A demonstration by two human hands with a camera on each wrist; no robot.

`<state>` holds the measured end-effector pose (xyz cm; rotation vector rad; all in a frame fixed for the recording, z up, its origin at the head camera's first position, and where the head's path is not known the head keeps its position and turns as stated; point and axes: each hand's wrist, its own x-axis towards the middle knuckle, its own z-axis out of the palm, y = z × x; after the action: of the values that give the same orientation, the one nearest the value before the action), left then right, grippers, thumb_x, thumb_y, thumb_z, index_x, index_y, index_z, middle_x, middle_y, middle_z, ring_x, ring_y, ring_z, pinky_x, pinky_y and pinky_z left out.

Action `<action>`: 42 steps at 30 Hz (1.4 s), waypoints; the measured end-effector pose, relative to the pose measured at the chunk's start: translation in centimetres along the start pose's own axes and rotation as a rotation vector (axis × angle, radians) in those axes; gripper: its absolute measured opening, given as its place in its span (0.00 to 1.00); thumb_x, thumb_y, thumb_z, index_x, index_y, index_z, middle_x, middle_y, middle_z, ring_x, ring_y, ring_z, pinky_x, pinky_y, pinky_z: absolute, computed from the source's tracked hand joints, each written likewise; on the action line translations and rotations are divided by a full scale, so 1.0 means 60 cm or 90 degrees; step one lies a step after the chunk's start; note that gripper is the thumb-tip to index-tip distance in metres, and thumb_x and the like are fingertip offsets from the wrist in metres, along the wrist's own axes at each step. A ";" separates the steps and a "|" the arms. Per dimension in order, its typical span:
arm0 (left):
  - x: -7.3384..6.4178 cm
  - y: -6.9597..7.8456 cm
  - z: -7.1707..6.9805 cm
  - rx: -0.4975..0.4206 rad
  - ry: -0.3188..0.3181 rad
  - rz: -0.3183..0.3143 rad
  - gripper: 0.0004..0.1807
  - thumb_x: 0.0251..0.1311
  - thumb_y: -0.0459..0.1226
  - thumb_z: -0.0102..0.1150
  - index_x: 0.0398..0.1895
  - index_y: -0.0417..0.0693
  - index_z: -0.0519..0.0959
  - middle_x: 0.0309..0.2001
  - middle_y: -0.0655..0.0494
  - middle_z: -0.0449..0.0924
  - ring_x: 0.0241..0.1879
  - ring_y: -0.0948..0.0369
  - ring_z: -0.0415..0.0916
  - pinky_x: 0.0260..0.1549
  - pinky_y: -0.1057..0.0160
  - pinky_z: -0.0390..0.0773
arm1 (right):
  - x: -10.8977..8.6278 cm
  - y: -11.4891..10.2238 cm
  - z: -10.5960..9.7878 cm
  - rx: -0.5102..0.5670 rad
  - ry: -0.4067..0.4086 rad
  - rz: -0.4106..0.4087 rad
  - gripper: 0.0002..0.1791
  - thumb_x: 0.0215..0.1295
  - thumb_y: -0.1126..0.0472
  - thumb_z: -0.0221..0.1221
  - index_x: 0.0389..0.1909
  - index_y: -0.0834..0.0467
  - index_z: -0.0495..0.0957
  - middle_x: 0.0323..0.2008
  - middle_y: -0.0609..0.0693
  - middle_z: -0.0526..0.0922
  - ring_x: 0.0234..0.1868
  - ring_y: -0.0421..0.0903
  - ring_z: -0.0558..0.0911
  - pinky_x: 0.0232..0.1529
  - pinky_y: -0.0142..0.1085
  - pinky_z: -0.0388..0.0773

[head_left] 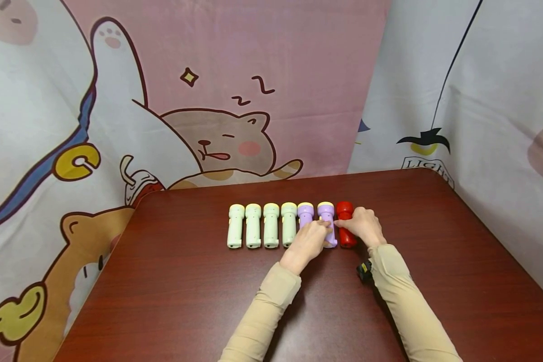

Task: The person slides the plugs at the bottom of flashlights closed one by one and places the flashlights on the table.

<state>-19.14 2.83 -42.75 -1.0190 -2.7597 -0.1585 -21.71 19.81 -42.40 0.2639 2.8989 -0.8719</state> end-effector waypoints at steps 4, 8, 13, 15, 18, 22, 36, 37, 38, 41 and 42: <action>0.000 0.000 -0.001 0.001 0.000 -0.001 0.14 0.54 0.44 0.66 0.44 0.53 0.85 0.50 0.63 0.82 0.47 0.61 0.81 0.44 0.67 0.79 | 0.000 0.001 0.000 -0.005 -0.002 0.001 0.29 0.54 0.43 0.64 0.33 0.68 0.75 0.28 0.61 0.78 0.26 0.53 0.77 0.24 0.37 0.74; 0.000 0.001 -0.002 0.002 0.008 0.002 0.13 0.53 0.44 0.66 0.43 0.53 0.85 0.49 0.63 0.83 0.46 0.61 0.81 0.44 0.67 0.79 | 0.000 0.003 0.000 -0.014 0.000 0.003 0.28 0.54 0.42 0.63 0.32 0.67 0.75 0.27 0.60 0.78 0.26 0.53 0.77 0.23 0.37 0.73; 0.000 0.001 0.000 0.002 0.010 0.004 0.14 0.53 0.45 0.66 0.43 0.53 0.85 0.51 0.63 0.82 0.48 0.62 0.81 0.45 0.68 0.78 | 0.000 0.003 -0.001 -0.021 -0.005 0.001 0.29 0.54 0.40 0.62 0.31 0.67 0.75 0.26 0.60 0.78 0.26 0.53 0.77 0.23 0.37 0.72; 0.000 0.001 0.001 0.001 0.008 0.004 0.15 0.53 0.45 0.66 0.44 0.53 0.85 0.52 0.62 0.82 0.49 0.62 0.80 0.47 0.68 0.78 | 0.000 0.003 -0.001 -0.024 -0.008 0.005 0.29 0.54 0.40 0.62 0.31 0.66 0.75 0.27 0.60 0.78 0.27 0.53 0.77 0.23 0.37 0.71; 0.000 0.001 0.001 0.001 0.010 0.005 0.14 0.53 0.44 0.66 0.43 0.53 0.85 0.51 0.62 0.82 0.49 0.62 0.80 0.47 0.68 0.78 | -0.001 0.004 -0.002 -0.030 -0.010 0.012 0.30 0.54 0.39 0.62 0.32 0.66 0.75 0.27 0.59 0.78 0.27 0.53 0.77 0.24 0.38 0.71; 0.000 0.001 0.001 0.002 0.017 0.008 0.13 0.53 0.44 0.66 0.42 0.53 0.86 0.48 0.62 0.83 0.47 0.62 0.81 0.45 0.68 0.78 | 0.000 0.004 -0.003 -0.035 -0.017 0.018 0.31 0.54 0.37 0.61 0.33 0.65 0.74 0.28 0.60 0.78 0.28 0.54 0.78 0.24 0.39 0.71; 0.001 0.000 0.001 0.000 0.022 0.007 0.13 0.52 0.43 0.67 0.41 0.53 0.86 0.47 0.62 0.84 0.45 0.61 0.82 0.44 0.67 0.79 | -0.004 0.003 -0.003 -0.043 -0.013 0.023 0.31 0.55 0.37 0.60 0.31 0.64 0.74 0.28 0.60 0.77 0.28 0.55 0.78 0.23 0.40 0.70; 0.001 0.000 0.001 0.000 0.024 0.009 0.13 0.51 0.43 0.67 0.41 0.53 0.86 0.47 0.62 0.84 0.45 0.61 0.82 0.43 0.67 0.79 | -0.004 0.004 -0.002 -0.044 -0.011 0.022 0.31 0.55 0.37 0.60 0.31 0.64 0.74 0.27 0.60 0.77 0.28 0.55 0.78 0.23 0.40 0.69; 0.001 0.000 0.001 -0.001 0.026 0.010 0.13 0.51 0.43 0.68 0.41 0.53 0.86 0.47 0.62 0.84 0.45 0.61 0.82 0.43 0.67 0.79 | -0.004 0.004 -0.002 -0.045 -0.010 0.022 0.31 0.55 0.36 0.60 0.31 0.64 0.74 0.27 0.60 0.77 0.28 0.54 0.78 0.23 0.39 0.69; 0.001 0.000 0.000 -0.005 0.027 0.008 0.13 0.51 0.42 0.68 0.41 0.52 0.86 0.47 0.62 0.84 0.45 0.61 0.82 0.43 0.67 0.79 | -0.004 0.003 -0.002 -0.047 -0.010 0.022 0.31 0.55 0.36 0.60 0.31 0.64 0.74 0.27 0.59 0.77 0.27 0.54 0.77 0.23 0.39 0.69; 0.001 -0.001 -0.001 -0.007 0.026 0.007 0.13 0.51 0.42 0.68 0.41 0.52 0.86 0.48 0.62 0.84 0.45 0.61 0.82 0.43 0.67 0.79 | -0.004 0.003 -0.001 -0.048 -0.010 0.023 0.31 0.55 0.36 0.60 0.31 0.64 0.74 0.27 0.59 0.76 0.27 0.54 0.77 0.23 0.39 0.69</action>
<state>-19.20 2.83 -42.70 -1.0218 -2.7191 -0.1902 -21.45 19.99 -42.40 0.3004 2.8947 -0.7538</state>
